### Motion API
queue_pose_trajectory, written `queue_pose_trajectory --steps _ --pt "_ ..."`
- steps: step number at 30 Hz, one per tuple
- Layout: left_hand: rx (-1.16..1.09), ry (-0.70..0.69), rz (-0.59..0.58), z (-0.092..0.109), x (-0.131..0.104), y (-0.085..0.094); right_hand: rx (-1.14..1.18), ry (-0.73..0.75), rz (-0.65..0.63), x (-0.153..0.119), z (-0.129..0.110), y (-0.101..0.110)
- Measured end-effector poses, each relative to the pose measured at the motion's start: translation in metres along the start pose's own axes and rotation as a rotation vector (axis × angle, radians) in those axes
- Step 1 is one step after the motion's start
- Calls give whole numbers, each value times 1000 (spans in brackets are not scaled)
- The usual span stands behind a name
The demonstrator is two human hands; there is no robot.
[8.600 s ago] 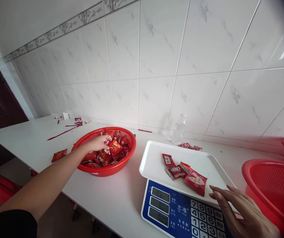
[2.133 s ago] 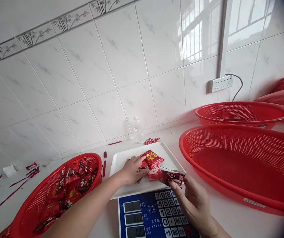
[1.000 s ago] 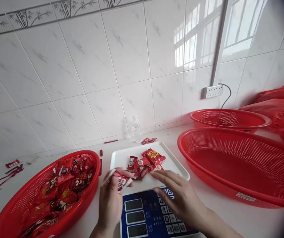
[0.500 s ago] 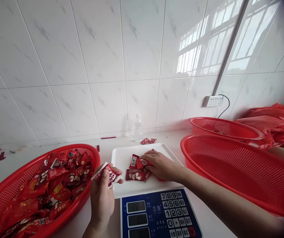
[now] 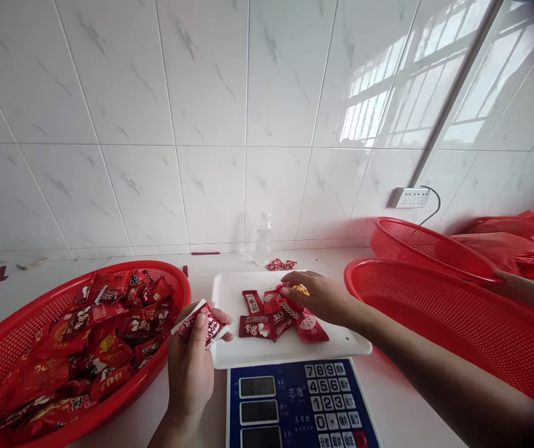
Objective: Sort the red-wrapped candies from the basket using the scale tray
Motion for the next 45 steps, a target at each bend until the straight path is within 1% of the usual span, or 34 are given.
queue_pose_trajectory --steps 4,8,10,14,16,18,22,24,28,33,37,40,42,43,45 --pt "10 -20 -3 3 0 0 -3 34 -103 -9 8 -18" --pt "13 -15 -21 2 1 -1 -8 13 -218 -22 13 -35" --pt "16 -7 -23 0 1 0 -9 7 -264 -29 11 -38" --pt "20 -4 -14 -2 0 1 28 -11 -357 -42 9 -34" --pt "19 -3 -14 -2 0 1 53 -16 -404 -49 12 -34" --pt "18 1 -17 -3 0 1 71 -15 -421 -53 16 -34" --pt "28 -1 -48 -2 -1 -2 129 -60 -355 -55 27 -32" --pt "38 -4 -53 -1 -1 -3 156 -77 -331 -56 29 -30" --pt "54 2 -27 -2 -1 -2 145 -82 -302 -59 24 -26" --pt "56 8 -33 -4 -2 -1 67 -139 -163 -62 21 -16" --pt "55 6 -47 -3 -2 -2 60 -122 -148 -61 15 -16" --pt "52 9 -44 -2 -2 -2 1 -67 -80 -52 5 -10" --pt "52 10 -33 -3 -2 -1 -31 0 -49 -44 -9 -7" --pt "52 10 -25 -3 -2 0 -32 35 -56 -40 -18 -8" --pt "56 12 -13 -4 -2 1 -11 108 -120 -31 -39 -16"
Point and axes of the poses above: each hand's wrist, its own x-axis towards the middle knuckle, its own y-axis out of the back of the hand, z = x × y, the point moved 9 cm from there along x, towards the middle knuckle, and after that the axes turned 4 degrees about z, right-handed, at the moved point
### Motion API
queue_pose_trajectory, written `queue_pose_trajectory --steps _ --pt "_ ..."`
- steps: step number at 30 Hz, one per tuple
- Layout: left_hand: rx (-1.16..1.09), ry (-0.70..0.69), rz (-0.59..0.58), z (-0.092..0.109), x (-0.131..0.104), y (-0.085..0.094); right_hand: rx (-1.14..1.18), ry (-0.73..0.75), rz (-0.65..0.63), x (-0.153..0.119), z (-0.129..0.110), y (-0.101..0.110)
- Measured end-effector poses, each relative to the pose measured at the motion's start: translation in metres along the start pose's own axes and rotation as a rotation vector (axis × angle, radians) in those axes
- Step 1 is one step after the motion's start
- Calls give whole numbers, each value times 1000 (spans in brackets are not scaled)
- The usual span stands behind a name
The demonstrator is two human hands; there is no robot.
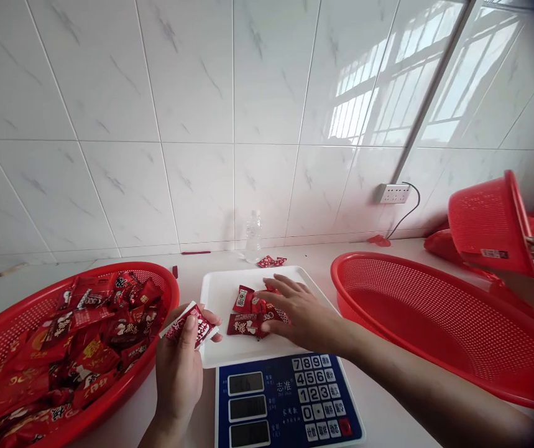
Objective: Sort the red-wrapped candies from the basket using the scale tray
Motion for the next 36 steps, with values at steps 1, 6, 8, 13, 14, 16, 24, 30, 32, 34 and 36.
queue_pose_trajectory --steps 1,6,8,13,14,16,24,30,32,34,36 --pt "4 2 4 -1 0 0 12 33 -43 6 -10 -5" --pt "26 -3 0 -3 2 1 44 154 -195 26 -38 -27" --pt "40 -7 -3 -3 2 1 46 156 -217 28 -36 -31" --pt "50 -8 -29 -2 -1 -2 64 81 -211 10 -7 -18" --pt "52 -11 -35 -2 -1 -3 71 54 -197 3 1 -12" --pt "61 -19 -42 -2 -3 -4 94 -15 -150 -15 20 1" --pt "177 -96 -93 -3 -10 -7 -3 -274 -50 -68 62 2" --pt "389 -302 -163 10 -22 -16 -21 -316 68 -55 58 -7" --pt "412 -353 -180 11 -24 -16 0 -316 81 -52 59 -9" --pt "427 -387 -172 14 -24 -15 24 -312 99 -51 60 -9" --pt "424 -396 -128 17 -21 -11 49 -304 120 -52 61 -7"
Point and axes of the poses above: each hand's wrist, its own x-axis towards the middle knuckle, its own y-axis out of the back of the hand, z = x × y, the point moved 9 cm from there along x, towards the middle knuckle, and after that the axes turned 4 degrees about z, right-handed, at the moved point
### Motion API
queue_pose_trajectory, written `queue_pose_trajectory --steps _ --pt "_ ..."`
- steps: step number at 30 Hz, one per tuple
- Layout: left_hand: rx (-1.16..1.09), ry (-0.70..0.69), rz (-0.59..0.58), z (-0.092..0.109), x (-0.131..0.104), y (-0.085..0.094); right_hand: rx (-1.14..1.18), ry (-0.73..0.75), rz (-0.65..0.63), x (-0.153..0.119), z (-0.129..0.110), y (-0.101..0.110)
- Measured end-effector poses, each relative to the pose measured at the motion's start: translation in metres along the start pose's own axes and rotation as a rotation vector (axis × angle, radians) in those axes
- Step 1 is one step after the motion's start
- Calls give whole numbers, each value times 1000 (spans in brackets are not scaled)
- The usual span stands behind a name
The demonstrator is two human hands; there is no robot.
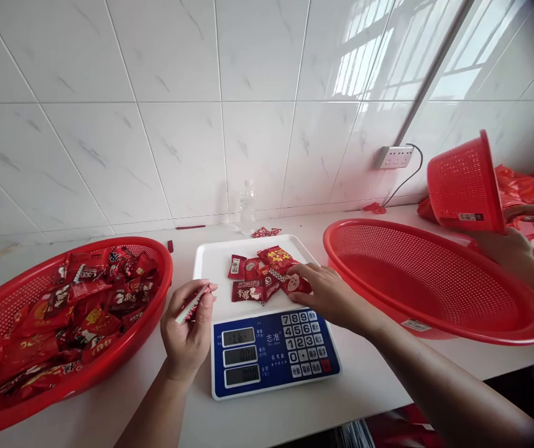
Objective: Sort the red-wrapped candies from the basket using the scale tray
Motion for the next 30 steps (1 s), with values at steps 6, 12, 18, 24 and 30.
queue_pose_trajectory --steps 6,12,18,24,30 --pt "-66 93 165 -14 14 11 91 27 45 -2 2 9" --pt "-177 244 235 -35 16 13 143 97 236 -21 10 45" --pt "-245 319 258 -38 15 15 -36 -65 542 -45 61 99" --pt "-234 324 186 -39 14 10 -252 -139 500 -32 83 95" --pt "-195 285 136 -37 14 8 -47 18 97 26 16 18"
Point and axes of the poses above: each hand's wrist, its own x-axis towards the middle knuckle, its own y-axis out of the back of the hand, z = x × y, the point moved 9 cm from there along x, towards the middle knuckle, and after that the axes turned 4 degrees about z, right-handed, at the moved point
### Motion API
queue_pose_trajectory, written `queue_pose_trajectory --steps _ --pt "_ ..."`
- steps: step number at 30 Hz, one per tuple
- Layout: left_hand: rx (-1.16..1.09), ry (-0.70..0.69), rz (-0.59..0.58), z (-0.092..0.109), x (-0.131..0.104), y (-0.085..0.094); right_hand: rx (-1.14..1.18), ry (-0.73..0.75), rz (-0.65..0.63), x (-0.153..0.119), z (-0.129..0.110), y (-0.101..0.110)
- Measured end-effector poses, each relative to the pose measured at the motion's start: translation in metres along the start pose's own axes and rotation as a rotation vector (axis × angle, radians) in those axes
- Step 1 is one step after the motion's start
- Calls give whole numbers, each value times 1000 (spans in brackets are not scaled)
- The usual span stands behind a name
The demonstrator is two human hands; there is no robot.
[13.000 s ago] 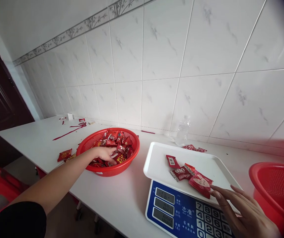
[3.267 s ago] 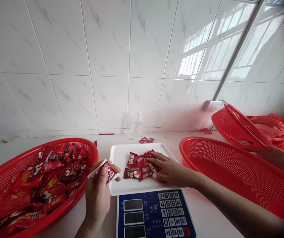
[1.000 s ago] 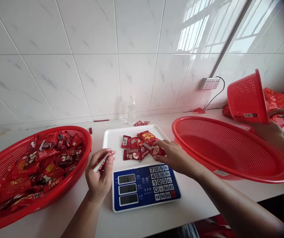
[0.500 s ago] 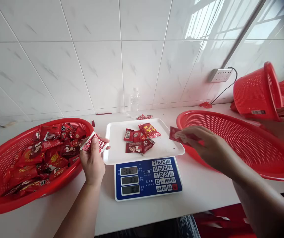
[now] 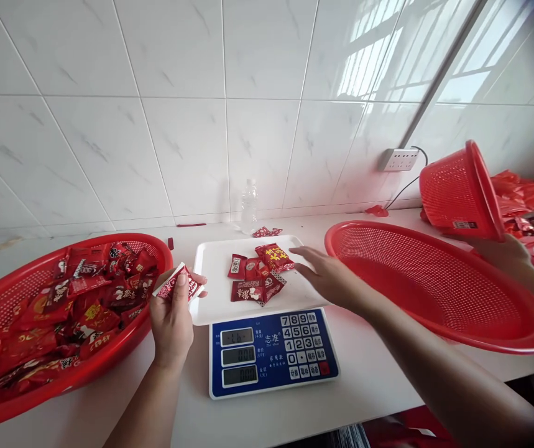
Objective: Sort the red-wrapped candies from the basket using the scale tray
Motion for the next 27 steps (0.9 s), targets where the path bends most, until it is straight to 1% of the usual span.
queue_pose_trajectory --steps 2,4,6,8,10,13,15,17,19,20,21,22,23,25,27 --pt "20 -6 -7 -1 0 0 6 -18 -37 20 -12 -17" --pt "31 2 -12 -3 0 1 6 -24 -48 36 -19 -29" --pt "41 14 -23 -5 0 2 10 -6 -31 46 -24 -34" --pt "54 14 -41 -5 0 1 20 22 13 47 -28 -31" --pt "71 6 -55 -3 -1 0 20 34 73 43 -28 -19" --pt "95 -3 -70 -1 -2 -1 -29 -2 179 30 -13 15" --pt "118 -26 -81 2 -3 -2 -98 -57 248 20 8 43" --pt "144 -57 -91 5 -4 -3 -180 -128 290 11 34 69" --pt "172 -83 -98 9 -5 -5 -249 -179 287 4 57 82" --pt "180 -94 -96 11 -5 -5 -275 -188 274 1 64 84" --pt "185 -101 -91 12 -6 -5 -290 -183 254 0 66 81" --pt "188 -107 -83 13 -6 -4 -292 -161 226 -1 64 75" --pt "191 -108 -79 13 -6 -4 -283 -125 188 -1 57 65" --pt "193 -103 -76 12 -6 -4 -229 -19 83 1 30 38" --pt "186 -89 -83 9 -6 -4 -149 108 -58 5 -7 8"
Point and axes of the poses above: each hand's wrist, its own x-axis towards the middle knuckle, its own y-axis out of the back of the hand, z = x × y, the point moved 9 cm from there along x, towards the middle knuckle, and after that the axes turned 4 degrees about z, right-handed, at the moved point
